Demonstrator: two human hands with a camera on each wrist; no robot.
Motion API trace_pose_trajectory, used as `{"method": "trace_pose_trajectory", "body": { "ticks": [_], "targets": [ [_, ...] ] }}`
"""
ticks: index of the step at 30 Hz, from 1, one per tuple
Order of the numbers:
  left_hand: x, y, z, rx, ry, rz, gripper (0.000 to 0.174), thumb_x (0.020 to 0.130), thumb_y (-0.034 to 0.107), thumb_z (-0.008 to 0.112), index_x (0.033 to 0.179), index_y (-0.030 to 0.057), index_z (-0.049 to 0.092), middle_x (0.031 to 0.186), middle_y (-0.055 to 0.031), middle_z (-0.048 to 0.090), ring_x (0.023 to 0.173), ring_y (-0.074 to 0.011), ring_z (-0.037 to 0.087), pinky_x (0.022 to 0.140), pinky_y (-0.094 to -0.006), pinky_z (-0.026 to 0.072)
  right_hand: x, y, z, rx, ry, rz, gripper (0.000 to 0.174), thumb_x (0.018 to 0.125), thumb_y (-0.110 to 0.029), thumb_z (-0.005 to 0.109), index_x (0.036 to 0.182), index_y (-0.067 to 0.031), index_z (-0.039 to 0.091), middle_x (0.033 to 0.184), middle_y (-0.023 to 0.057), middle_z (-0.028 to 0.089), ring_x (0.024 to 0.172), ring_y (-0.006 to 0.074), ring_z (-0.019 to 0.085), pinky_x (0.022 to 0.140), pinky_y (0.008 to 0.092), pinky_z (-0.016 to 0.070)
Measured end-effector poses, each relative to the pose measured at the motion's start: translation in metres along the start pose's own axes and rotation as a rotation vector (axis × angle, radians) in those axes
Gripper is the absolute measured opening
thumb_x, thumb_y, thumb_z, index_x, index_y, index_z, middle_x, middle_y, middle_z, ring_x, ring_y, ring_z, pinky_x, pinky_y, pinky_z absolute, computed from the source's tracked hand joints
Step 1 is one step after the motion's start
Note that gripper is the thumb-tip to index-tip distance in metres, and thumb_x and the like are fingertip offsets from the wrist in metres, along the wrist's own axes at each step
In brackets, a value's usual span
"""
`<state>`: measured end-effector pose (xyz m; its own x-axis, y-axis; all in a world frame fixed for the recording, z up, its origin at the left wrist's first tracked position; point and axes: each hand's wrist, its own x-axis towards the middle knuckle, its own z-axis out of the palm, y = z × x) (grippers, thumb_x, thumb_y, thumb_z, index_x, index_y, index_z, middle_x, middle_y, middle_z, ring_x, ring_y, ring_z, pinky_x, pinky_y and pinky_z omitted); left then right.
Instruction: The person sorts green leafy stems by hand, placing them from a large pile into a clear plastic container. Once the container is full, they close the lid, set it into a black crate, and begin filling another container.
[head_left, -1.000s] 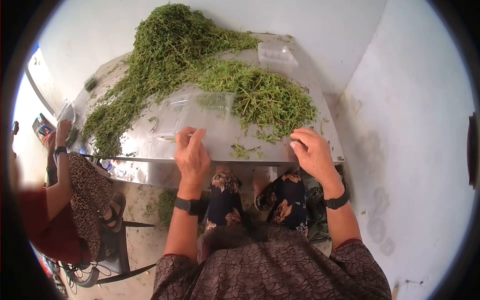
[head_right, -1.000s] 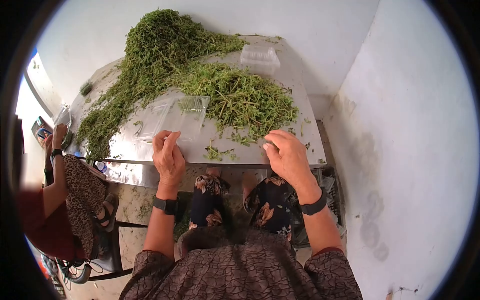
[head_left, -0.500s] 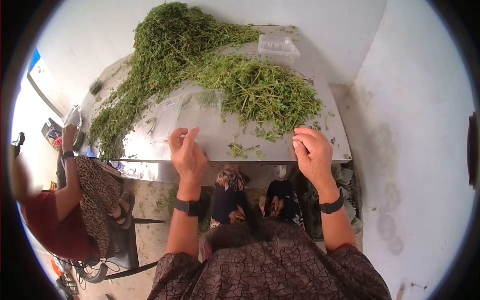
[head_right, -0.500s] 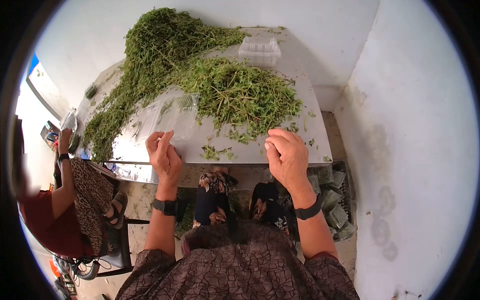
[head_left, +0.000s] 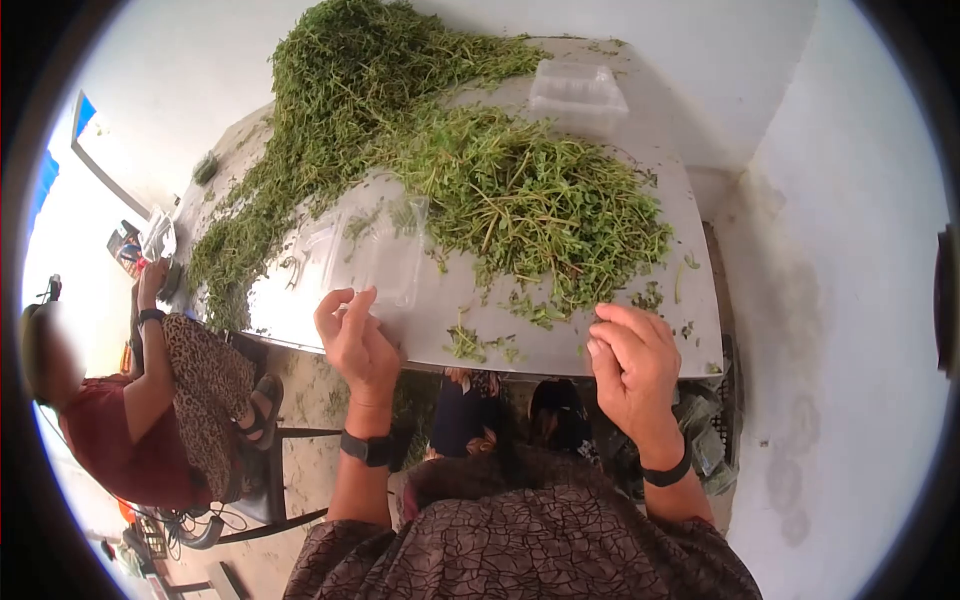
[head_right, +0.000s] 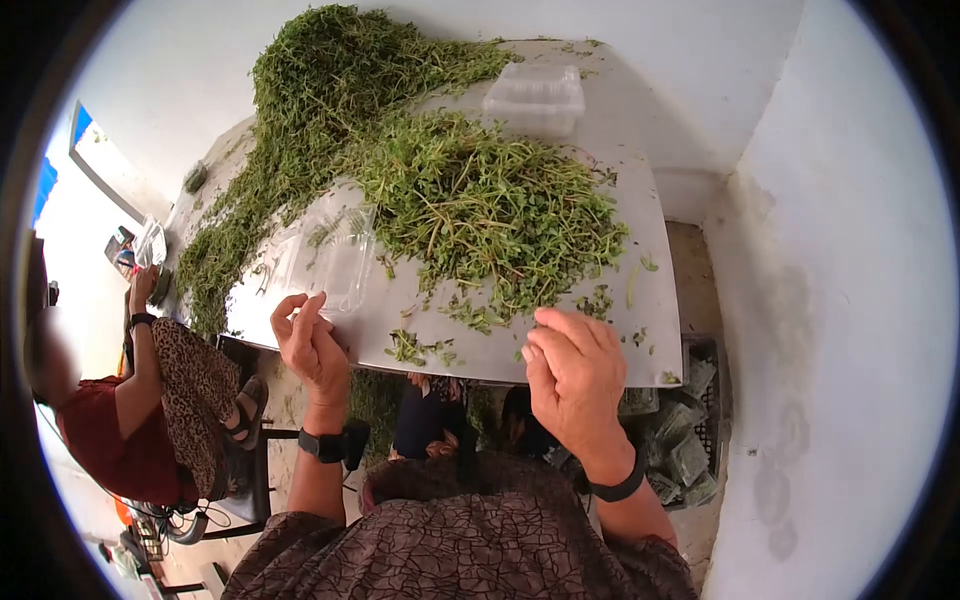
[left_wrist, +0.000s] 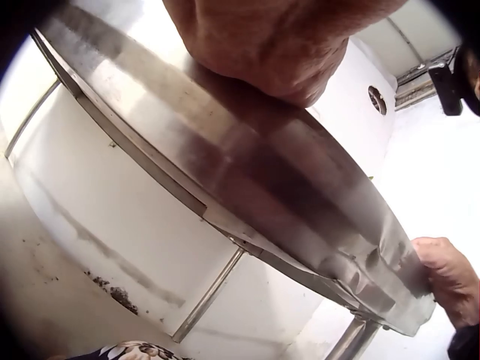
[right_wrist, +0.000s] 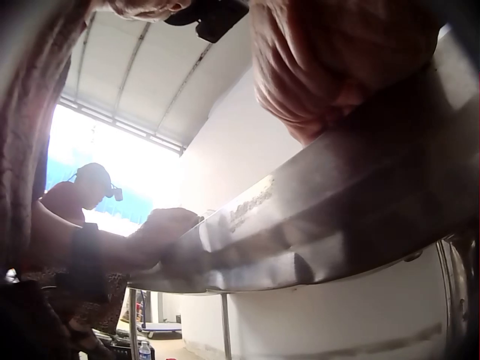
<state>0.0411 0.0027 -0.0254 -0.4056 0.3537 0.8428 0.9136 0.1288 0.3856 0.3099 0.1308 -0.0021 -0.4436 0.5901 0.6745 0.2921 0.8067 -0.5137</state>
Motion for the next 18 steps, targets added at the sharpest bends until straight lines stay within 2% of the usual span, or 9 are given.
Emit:
{"method": "trace_pose_trajectory", "body": {
  "ticks": [4,6,10,12,18],
  "targets": [
    [0.0007,-0.0001,-0.0003,0.034,0.016,0.020,0.035,0.084,-0.014,0.049,0.104,0.0053,0.070,0.107,-0.0103,0.057,0.064,-0.0101,0.052,0.059,-0.0246,0.0452,0.0012,0.0018,-0.0025,0.007,-0.031,-0.019,0.013,0.073,-0.002,0.069,0.085,0.0006,0.067,0.102,0.0113,0.068,0.089,0.0297,0.062,0.080,0.0392,0.0482],
    [0.0010,0.0049,-0.0018,0.045,-0.013,-0.011,0.030,0.081,-0.015,0.048,0.100,-0.0025,0.068,0.107,-0.0138,0.055,0.065,-0.0155,0.053,0.058,-0.0265,0.0449,0.0016,0.0023,-0.0040,0.014,-0.048,-0.026,0.014,0.073,-0.002,0.069,0.086,-0.0001,0.067,0.102,0.0109,0.068,0.089,0.0294,0.062,0.080,0.0390,0.0482],
    [-0.0001,0.0057,-0.0010,0.041,0.014,-0.039,0.030,0.081,-0.014,0.048,0.100,-0.0025,0.068,0.107,-0.0138,0.055,0.063,-0.0153,0.053,0.058,-0.0270,0.0448,0.0026,0.0034,-0.0063,0.007,-0.092,-0.041,0.016,0.073,-0.003,0.070,0.088,-0.0001,0.067,0.103,0.0103,0.067,0.091,0.0289,0.062,0.081,0.0386,0.0477],
    [-0.0007,0.0070,-0.0001,0.045,0.016,-0.062,0.033,0.085,-0.013,0.049,0.103,0.0039,0.071,0.106,-0.0101,0.058,0.064,-0.0103,0.053,0.060,-0.0244,0.0457,0.0028,0.0039,-0.0066,-0.002,-0.100,-0.054,0.016,0.073,-0.003,0.070,0.088,-0.0002,0.067,0.103,0.0102,0.068,0.091,0.0289,0.062,0.082,0.0385,0.0476],
    [0.0012,0.0038,0.0006,0.053,0.024,-0.010,0.038,0.085,-0.012,0.048,0.113,0.0036,0.069,0.110,-0.0126,0.059,0.063,-0.0101,0.053,0.060,-0.0254,0.0461,0.0018,0.0044,-0.0056,0.005,-0.103,-0.027,0.014,0.074,-0.003,0.069,0.088,-0.0008,0.068,0.103,0.0094,0.068,0.092,0.0286,0.062,0.083,0.0385,0.0477]
  ]
}}
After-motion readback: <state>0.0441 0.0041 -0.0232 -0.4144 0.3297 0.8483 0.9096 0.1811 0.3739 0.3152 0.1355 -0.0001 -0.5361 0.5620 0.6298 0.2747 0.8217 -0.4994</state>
